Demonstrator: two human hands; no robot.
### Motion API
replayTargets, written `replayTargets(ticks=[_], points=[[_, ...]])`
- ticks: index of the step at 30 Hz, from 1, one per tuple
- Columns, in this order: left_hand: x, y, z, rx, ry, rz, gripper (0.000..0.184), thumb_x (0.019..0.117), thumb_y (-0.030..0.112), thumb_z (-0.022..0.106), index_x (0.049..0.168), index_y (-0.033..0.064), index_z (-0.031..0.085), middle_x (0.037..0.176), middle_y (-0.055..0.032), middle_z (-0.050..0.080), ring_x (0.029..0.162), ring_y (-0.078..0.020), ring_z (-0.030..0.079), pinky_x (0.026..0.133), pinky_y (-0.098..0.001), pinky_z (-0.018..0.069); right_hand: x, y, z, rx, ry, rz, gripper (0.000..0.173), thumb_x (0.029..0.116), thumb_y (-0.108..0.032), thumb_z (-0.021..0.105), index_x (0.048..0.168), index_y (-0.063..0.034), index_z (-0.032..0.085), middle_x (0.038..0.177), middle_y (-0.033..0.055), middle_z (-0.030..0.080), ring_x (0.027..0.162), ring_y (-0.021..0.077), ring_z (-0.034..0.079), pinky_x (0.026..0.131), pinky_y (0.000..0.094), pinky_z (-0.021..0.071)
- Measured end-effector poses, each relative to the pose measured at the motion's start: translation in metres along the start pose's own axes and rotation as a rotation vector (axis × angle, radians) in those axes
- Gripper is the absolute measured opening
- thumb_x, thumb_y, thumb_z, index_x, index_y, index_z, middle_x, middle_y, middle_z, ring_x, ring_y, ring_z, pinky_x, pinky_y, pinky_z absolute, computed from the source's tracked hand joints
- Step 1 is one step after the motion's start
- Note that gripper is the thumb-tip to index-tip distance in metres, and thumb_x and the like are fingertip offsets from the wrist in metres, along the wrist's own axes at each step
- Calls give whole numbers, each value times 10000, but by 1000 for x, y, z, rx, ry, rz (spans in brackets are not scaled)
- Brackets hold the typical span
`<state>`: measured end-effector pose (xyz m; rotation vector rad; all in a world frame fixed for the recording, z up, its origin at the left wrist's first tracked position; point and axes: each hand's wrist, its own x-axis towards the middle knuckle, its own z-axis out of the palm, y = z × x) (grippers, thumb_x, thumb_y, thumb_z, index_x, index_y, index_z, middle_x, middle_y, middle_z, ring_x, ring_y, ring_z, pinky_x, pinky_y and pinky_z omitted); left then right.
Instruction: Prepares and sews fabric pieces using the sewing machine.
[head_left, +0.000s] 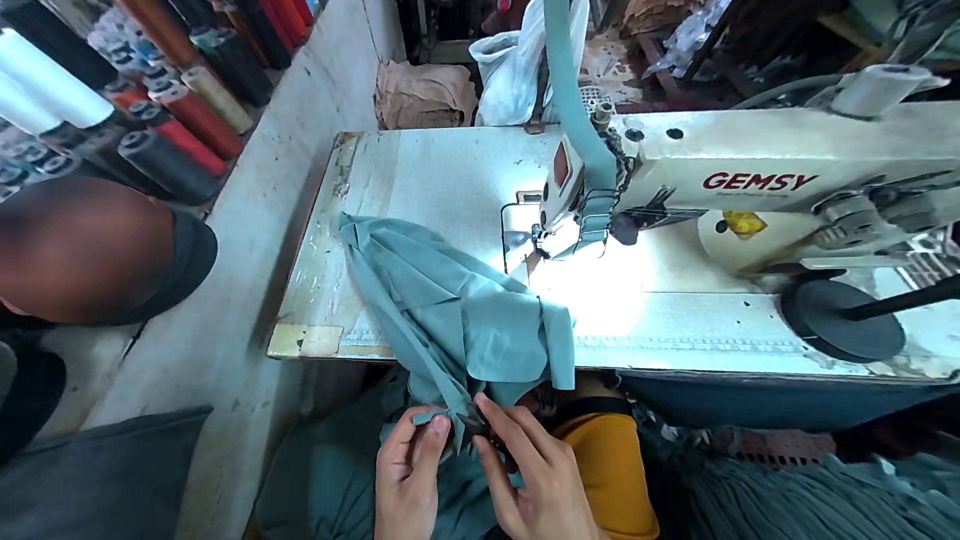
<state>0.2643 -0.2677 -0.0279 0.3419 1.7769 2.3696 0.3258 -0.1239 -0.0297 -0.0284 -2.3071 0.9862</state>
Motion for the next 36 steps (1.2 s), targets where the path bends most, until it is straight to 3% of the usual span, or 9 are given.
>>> replayTargets(ticks=[5, 9, 12, 14, 20, 23, 28, 32, 36], points=[[0, 0, -1, 14, -11, 11, 166, 1025, 214, 620, 1099, 114, 730, 970, 5, 725, 837, -53, 679, 785, -233, 585, 0, 0, -2, -11, 2, 34, 377, 1019, -244, 606, 1352, -75, 653, 1017, 65, 698, 758, 63, 652, 604, 202, 552], [1, -1, -3, 51, -12, 26, 173, 1025, 232, 621, 1108, 126, 729, 978, 18, 725, 826, -46, 671, 783, -225, 580, 6, -3, -7, 140, -52, 132, 402, 1051, -319, 565, 1358, -63, 610, 1082, 65, 678, 881, 54, 647, 727, 207, 569], [1, -2, -2, 39, -20, 34, 172, 1029, 194, 613, 1117, 94, 721, 1010, -3, 737, 886, -65, 697, 811, -238, 593, 15, -2, 0, 278, -35, 143, 296, 984, -304, 691, 1174, -77, 697, 957, 20, 664, 803, 17, 622, 666, 164, 546], [3, -2, 1, 19, -7, 51, 147, 1019, 137, 618, 1097, 65, 719, 991, -5, 749, 854, -47, 695, 762, -209, 582, 20, -1, 5, 259, -43, 123, 197, 980, -265, 688, 1095, -111, 731, 902, -10, 642, 755, 2, 602, 627, 148, 523], [4, -5, -10, 78, -68, 76, 168, 1041, 236, 595, 1141, 154, 702, 976, 43, 707, 799, -4, 642, 723, -167, 548, 27, 3, 6, 437, -101, 99, 121, 1014, -161, 615, 1049, -69, 686, 895, 7, 641, 777, 21, 609, 667, 159, 535], [5, -7, -14, 69, -61, 60, 165, 1055, 234, 567, 1156, 168, 680, 979, 47, 689, 832, -20, 652, 757, -196, 570, 32, 7, -4, 630, -11, 220, 119, 1043, -153, 600, 1061, -52, 662, 842, -22, 640, 694, -4, 580, 600, 142, 502], [5, -7, -15, 53, -42, 21, 166, 1050, 229, 572, 1143, 159, 691, 956, 38, 691, 820, -23, 651, 758, -202, 572, 33, 11, -8, 549, -86, 210, 133, 1032, -174, 620, 1053, -59, 682, 864, -22, 655, 715, -10, 586, 619, 135, 506], [5, -5, -15, 42, -42, 20, 165, 1048, 232, 577, 1132, 146, 689, 957, 36, 688, 824, -23, 647, 749, -194, 564, 26, 6, 3, 440, -130, 167, 198, 985, -202, 694, 1125, -65, 723, 917, -4, 655, 755, -2, 594, 639, 132, 521], [3, -6, -12, 51, -32, 38, 152, 1006, 246, 651, 1110, 163, 725, 941, 67, 710, 752, 21, 623, 687, -143, 533, 20, 7, 10, 397, -121, 124, 126, 997, -176, 661, 1029, -70, 721, 924, 4, 667, 811, 15, 630, 695, 148, 550]])
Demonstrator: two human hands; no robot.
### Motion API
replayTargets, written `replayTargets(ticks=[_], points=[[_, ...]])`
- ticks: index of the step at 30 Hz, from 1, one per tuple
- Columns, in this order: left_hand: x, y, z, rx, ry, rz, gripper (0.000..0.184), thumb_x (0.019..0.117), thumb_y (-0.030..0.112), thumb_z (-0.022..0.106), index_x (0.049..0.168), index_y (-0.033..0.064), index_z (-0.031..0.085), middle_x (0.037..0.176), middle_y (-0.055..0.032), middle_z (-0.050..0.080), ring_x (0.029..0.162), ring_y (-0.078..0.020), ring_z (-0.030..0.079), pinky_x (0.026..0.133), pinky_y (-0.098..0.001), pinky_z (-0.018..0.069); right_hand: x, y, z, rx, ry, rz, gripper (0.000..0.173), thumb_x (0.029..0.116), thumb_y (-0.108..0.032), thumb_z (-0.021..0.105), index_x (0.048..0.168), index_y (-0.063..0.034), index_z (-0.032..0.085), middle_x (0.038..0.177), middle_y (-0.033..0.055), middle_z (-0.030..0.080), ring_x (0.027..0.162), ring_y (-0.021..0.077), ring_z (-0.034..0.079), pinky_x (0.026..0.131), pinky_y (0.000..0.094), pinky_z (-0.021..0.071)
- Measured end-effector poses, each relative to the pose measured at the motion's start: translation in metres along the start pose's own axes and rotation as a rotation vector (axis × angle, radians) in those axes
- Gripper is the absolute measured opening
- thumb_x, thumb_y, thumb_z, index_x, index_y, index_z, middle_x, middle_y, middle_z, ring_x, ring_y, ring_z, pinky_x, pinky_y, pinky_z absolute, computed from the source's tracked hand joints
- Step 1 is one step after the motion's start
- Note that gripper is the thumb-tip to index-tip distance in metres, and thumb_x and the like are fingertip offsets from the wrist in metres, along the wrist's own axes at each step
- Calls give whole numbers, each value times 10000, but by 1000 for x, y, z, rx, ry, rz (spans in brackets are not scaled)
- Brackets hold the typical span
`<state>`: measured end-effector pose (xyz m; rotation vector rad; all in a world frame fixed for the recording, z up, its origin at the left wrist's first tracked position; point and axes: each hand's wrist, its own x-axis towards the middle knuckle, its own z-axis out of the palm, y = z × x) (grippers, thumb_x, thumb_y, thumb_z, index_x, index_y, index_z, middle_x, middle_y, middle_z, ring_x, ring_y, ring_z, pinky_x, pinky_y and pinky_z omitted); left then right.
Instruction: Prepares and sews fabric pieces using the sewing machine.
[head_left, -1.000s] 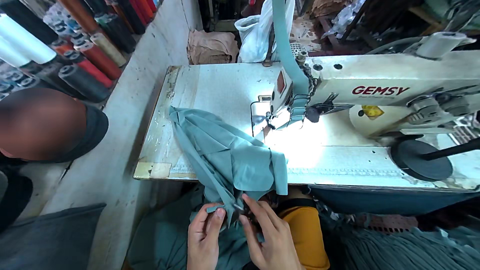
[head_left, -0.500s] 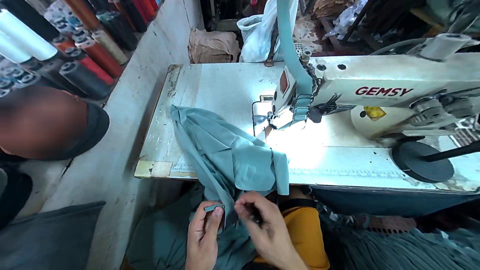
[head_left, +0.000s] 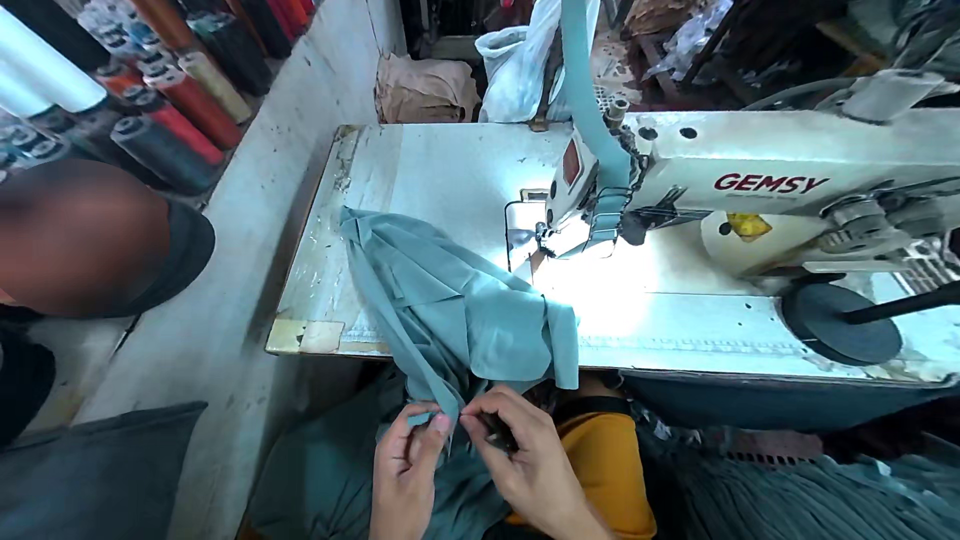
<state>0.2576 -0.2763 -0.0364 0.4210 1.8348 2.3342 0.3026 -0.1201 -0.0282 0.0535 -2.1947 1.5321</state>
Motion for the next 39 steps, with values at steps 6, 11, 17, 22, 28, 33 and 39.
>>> replayTargets(ticks=[6, 11, 17, 22, 28, 33, 39], points=[[-1, 0, 3, 2, 25, -37, 131, 1000, 208, 657, 1067, 136, 744, 934, 37, 727, 773, -6, 651, 707, -171, 555, -4, -2, -8, -239, 25, 35, 207, 1005, -295, 638, 1099, -118, 691, 946, -17, 663, 739, 2, 607, 600, 167, 527], [0, 1, 3, 5, 38, -45, 137, 1000, 216, 657, 1066, 133, 744, 938, 35, 729, 786, -19, 663, 720, -184, 566, -12, -13, -9, -407, 25, -18, 414, 1011, -404, 624, 1313, -124, 665, 1051, 49, 670, 816, 68, 628, 650, 222, 545], [1, 3, 4, -4, 45, -46, 133, 997, 210, 661, 1069, 135, 744, 942, 31, 731, 803, -27, 671, 736, -198, 573, -13, -10, -8, -474, 32, -69, 321, 997, -303, 640, 1275, -155, 705, 1043, 35, 681, 886, 94, 661, 692, 232, 569], [1, 2, 3, -22, 36, -48, 133, 993, 207, 669, 1066, 125, 743, 955, 19, 733, 821, -36, 678, 750, -204, 578, -13, -10, -7, -433, 41, -71, 323, 1006, -309, 644, 1286, -156, 695, 1052, 37, 678, 890, 79, 658, 712, 219, 570], [0, 0, 0, -12, 41, -51, 139, 994, 213, 668, 1071, 124, 742, 943, 19, 729, 802, -27, 668, 734, -190, 569, -13, -11, -6, -373, 103, -67, 327, 1003, -296, 664, 1286, -133, 690, 1037, 39, 661, 833, 48, 624, 684, 184, 547], [0, 2, 0, -25, 36, -46, 144, 997, 216, 664, 1070, 119, 742, 974, 9, 734, 857, -51, 686, 789, -225, 585, -16, -7, -3, -409, 42, -72, 317, 1003, -302, 654, 1280, -155, 700, 1046, 39, 677, 915, 86, 661, 734, 225, 575], [-1, 2, -1, -19, 28, -43, 147, 995, 219, 667, 1070, 115, 739, 964, 11, 733, 835, -45, 681, 767, -209, 579, -16, -8, -1, -379, 86, -78, 320, 1003, -294, 661, 1285, -145, 690, 1046, 42, 669, 890, 69, 650, 725, 199, 564]])
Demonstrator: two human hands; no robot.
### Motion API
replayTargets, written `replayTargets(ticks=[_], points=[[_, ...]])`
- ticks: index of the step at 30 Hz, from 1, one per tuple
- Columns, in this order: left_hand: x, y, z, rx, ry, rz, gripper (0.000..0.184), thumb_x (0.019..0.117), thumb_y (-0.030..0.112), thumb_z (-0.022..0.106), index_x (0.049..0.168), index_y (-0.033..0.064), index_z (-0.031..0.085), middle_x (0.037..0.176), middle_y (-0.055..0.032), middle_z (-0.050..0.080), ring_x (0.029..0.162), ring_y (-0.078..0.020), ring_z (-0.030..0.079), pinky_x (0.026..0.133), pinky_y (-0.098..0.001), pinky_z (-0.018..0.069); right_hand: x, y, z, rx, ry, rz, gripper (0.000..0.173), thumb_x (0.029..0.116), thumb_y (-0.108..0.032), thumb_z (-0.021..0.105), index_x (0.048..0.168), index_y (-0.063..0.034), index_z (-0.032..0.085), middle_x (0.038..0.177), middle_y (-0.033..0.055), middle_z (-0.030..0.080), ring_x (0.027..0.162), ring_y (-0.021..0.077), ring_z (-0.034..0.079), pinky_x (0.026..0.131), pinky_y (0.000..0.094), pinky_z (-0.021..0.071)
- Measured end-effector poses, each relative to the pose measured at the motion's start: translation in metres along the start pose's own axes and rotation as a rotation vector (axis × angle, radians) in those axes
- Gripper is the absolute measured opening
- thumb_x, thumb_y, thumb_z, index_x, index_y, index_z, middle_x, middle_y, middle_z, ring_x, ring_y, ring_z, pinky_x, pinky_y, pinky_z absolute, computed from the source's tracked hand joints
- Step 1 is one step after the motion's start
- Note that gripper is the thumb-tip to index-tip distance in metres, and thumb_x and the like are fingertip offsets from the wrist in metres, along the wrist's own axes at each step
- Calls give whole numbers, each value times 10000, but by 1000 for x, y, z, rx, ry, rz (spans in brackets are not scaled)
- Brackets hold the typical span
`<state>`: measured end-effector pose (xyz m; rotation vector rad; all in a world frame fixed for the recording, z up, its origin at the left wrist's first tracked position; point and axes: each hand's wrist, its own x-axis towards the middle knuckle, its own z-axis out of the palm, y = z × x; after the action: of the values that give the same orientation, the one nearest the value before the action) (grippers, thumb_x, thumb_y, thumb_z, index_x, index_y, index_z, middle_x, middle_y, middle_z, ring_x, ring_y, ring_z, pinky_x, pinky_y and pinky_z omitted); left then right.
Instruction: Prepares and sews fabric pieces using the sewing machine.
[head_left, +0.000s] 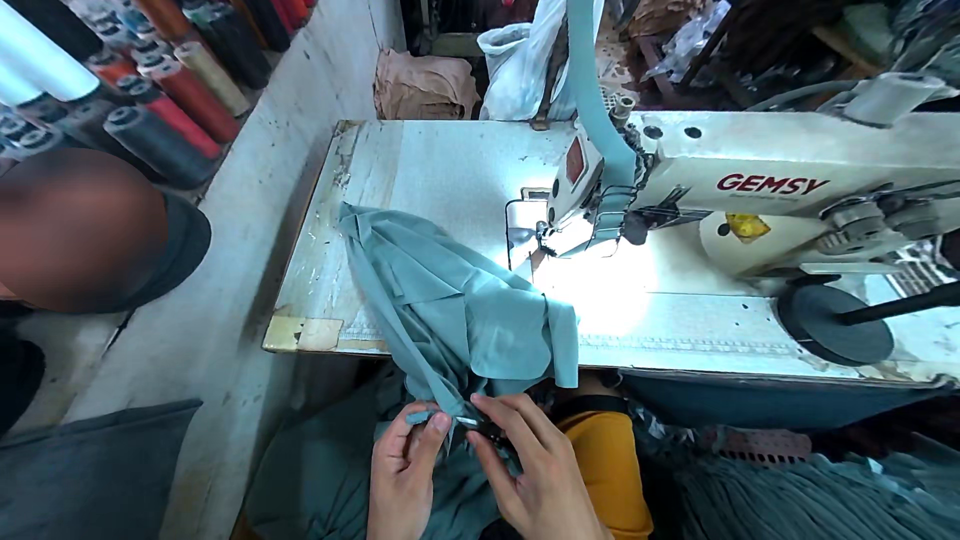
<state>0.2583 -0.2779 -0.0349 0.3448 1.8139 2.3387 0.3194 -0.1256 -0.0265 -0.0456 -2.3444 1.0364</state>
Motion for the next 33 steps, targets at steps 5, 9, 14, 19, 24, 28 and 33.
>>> replayTargets(ticks=[5, 9, 14, 19, 24, 28, 33], points=[[-1, 0, -2, 18, 9, -3, 137, 993, 226, 671, 1068, 138, 743, 960, 32, 734, 827, -25, 677, 760, -192, 574, 3, -1, -6, 70, 83, 37, 343, 1013, -285, 660, 1314, -122, 652, 1071, 35, 638, 872, 7, 600, 731, 133, 524], [0, -1, -3, 15, 9, -2, 147, 994, 232, 669, 1072, 132, 743, 955, 25, 735, 830, -33, 681, 761, -199, 578, 3, 4, -1, 166, 1, 132, 386, 982, -368, 697, 1261, -102, 689, 1023, 5, 659, 795, -9, 593, 650, 144, 521], [1, -1, -6, 35, 6, 13, 147, 1005, 234, 654, 1075, 139, 740, 940, 42, 725, 782, -8, 655, 715, -167, 557, 8, 8, 7, 417, -66, 171, 134, 980, -193, 695, 1035, -78, 737, 907, -12, 675, 796, 10, 627, 686, 148, 545], [2, 2, -14, 76, 25, 18, 148, 1009, 236, 646, 1087, 150, 738, 959, 55, 729, 801, -2, 663, 720, -160, 558, 24, 11, -10, 444, 112, 196, 115, 1009, -170, 651, 1041, -83, 719, 876, -30, 661, 746, 2, 616, 642, 138, 533], [5, 1, -13, 75, -37, 75, 161, 1021, 246, 629, 1097, 142, 726, 1004, 48, 717, 848, -5, 657, 746, -155, 550, 31, 7, -3, 454, -78, 54, 115, 958, -141, 719, 1034, -67, 763, 917, 2, 681, 799, 16, 635, 673, 147, 554], [6, 4, -11, 121, -56, 127, 152, 1024, 218, 622, 1098, 138, 728, 1026, 50, 726, 892, -9, 672, 788, -161, 561, 33, 3, 6, 426, -121, 43, 120, 959, -165, 719, 1023, -79, 772, 921, -3, 683, 806, 12, 633, 677, 148, 549], [9, 6, -14, 258, -86, 199, 157, 1021, 217, 630, 1066, 102, 726, 1011, 25, 721, 860, -32, 673, 739, -175, 569, 34, 5, 8, 304, -162, -47, 123, 942, -202, 710, 993, -93, 736, 920, 6, 679, 817, 33, 639, 676, 176, 550]])
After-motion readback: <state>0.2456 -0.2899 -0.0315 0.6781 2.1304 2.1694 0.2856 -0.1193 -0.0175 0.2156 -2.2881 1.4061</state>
